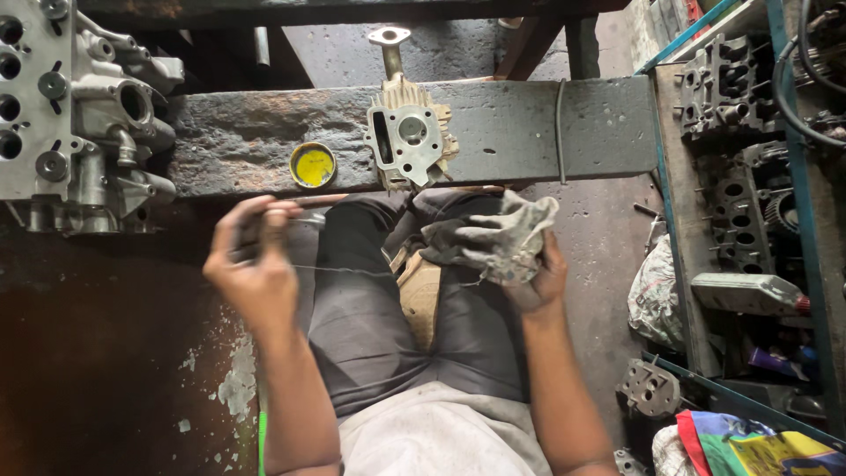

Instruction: The person cleans a metallic engine part using a rag and a yellow lubricant from a small tin. They wipe the part repeatedly, then handle a small bolt, wiping it with the rag before placing it on the bench.

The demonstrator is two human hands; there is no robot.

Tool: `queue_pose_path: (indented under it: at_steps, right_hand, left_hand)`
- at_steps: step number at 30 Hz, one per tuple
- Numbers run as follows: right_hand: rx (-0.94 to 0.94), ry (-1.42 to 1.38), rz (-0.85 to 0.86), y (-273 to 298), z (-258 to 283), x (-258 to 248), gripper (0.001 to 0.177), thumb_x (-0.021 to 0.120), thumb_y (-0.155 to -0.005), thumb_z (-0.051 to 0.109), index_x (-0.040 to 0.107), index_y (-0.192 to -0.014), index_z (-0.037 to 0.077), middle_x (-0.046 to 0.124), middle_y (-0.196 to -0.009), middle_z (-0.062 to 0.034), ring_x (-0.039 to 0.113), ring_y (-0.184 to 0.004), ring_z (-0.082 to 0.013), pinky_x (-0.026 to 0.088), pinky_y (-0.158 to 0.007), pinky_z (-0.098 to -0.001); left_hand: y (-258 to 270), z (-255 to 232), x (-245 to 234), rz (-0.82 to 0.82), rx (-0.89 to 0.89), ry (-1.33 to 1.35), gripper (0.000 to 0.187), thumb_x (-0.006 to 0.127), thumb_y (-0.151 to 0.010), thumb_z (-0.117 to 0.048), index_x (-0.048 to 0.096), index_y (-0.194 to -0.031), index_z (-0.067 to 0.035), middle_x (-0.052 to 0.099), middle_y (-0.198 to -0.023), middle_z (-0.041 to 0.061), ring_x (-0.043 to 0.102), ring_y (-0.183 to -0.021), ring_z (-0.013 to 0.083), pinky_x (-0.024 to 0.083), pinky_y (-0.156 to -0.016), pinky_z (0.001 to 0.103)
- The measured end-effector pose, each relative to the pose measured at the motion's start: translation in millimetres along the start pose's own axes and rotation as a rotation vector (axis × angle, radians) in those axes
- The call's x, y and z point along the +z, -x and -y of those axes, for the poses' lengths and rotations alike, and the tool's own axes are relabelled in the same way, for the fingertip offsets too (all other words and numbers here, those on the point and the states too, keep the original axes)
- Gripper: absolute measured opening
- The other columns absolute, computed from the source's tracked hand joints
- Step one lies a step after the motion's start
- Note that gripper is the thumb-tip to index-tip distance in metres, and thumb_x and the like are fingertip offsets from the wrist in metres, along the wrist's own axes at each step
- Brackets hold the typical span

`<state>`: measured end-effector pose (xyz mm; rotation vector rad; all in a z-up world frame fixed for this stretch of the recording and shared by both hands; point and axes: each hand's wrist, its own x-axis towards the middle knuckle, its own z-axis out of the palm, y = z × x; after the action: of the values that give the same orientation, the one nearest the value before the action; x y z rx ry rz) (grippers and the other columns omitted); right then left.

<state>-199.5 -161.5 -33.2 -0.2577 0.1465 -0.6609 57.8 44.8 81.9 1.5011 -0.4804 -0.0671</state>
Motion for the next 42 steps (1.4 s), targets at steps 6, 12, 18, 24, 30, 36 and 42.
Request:
queue_pose_path:
  at_steps: [6,12,18,24,30,36,42]
  right_hand:
    - [0.105,0.028,0.027,-6,-11,31,0.059,0.05,-0.108,0.04,0.044,-0.153,0.002,0.056,-0.143,-0.0273,0.06,-0.127,-0.0447,0.049,-0.105,-0.0605]
    - [0.106,0.057,-0.046,-8,-12,29,0.055,0.05,-0.11,0.038,0.047,-0.149,-0.001,0.06,-0.141,-0.0249,0.06,-0.128,-0.0397,0.047,-0.111,-0.0541]
    - [0.12,0.047,-0.088,-10,-13,17,0.053,0.051,-0.109,0.035,0.05,-0.147,-0.001,0.061,-0.14,-0.0221,0.061,-0.127,-0.0379,0.048,-0.11,-0.0522]
    - [0.084,0.206,-0.187,-12,-7,20,0.049,0.053,-0.106,0.034,0.054,-0.141,-0.001,0.066,-0.131,-0.0177,0.068,-0.114,-0.0335,0.055,-0.1,-0.051]
    - [0.097,0.928,-0.212,-5,-17,32,0.031,0.059,-0.108,0.028,0.069,-0.116,-0.001,0.068,-0.094,-0.0029,0.059,-0.081,-0.0114,0.049,-0.07,-0.0285]
    - [-0.172,1.353,-0.355,-16,-14,28,0.029,0.056,-0.108,0.026,0.067,-0.096,0.002,0.06,-0.076,0.0035,0.051,-0.069,-0.0039,0.043,-0.058,-0.0222]
    - [-0.34,1.5,-0.44,-45,-5,14,0.033,0.056,-0.111,0.028,0.065,-0.095,0.001,0.06,-0.075,0.002,0.05,-0.068,-0.0046,0.042,-0.058,-0.0238]
  left_hand:
    - [33,-18,60,0.588,-0.366,0.063,0.03,0.054,-0.102,-0.01,0.063,-0.131,-0.009,0.069,-0.09,0.008,0.064,-0.079,0.0107,0.055,-0.072,0.028]
    - [80,-10,96,0.753,-0.07,-0.231,0.03,0.076,-0.09,-0.016,0.068,-0.116,-0.006,0.066,-0.089,0.011,0.064,-0.08,0.0225,0.051,-0.072,0.036]
    - [86,-11,99,0.674,0.037,-0.212,0.015,0.076,-0.09,-0.012,0.074,-0.104,-0.007,0.068,-0.094,0.008,0.065,-0.079,0.0252,0.051,-0.07,0.034]
    - [74,-1,82,0.756,-0.207,-0.097,0.006,0.068,-0.095,-0.006,0.067,-0.097,-0.001,0.065,-0.088,0.01,0.061,-0.078,0.0195,0.05,-0.071,0.03]
    - [77,7,90,0.731,-0.247,-0.082,0.008,0.061,-0.099,-0.008,0.06,-0.095,0.0,0.062,-0.082,0.005,0.058,-0.075,0.0143,0.049,-0.072,0.028]
    - [74,16,73,0.942,-0.458,0.056,0.015,0.056,-0.102,-0.008,0.057,-0.087,-0.004,0.052,-0.074,-0.003,0.047,-0.072,0.0072,0.042,-0.064,0.025]
    - [59,-7,32,0.867,-0.646,0.306,0.017,0.053,-0.101,-0.001,0.056,-0.085,-0.005,0.05,-0.077,-0.002,0.04,-0.067,0.005,0.033,-0.057,0.023]
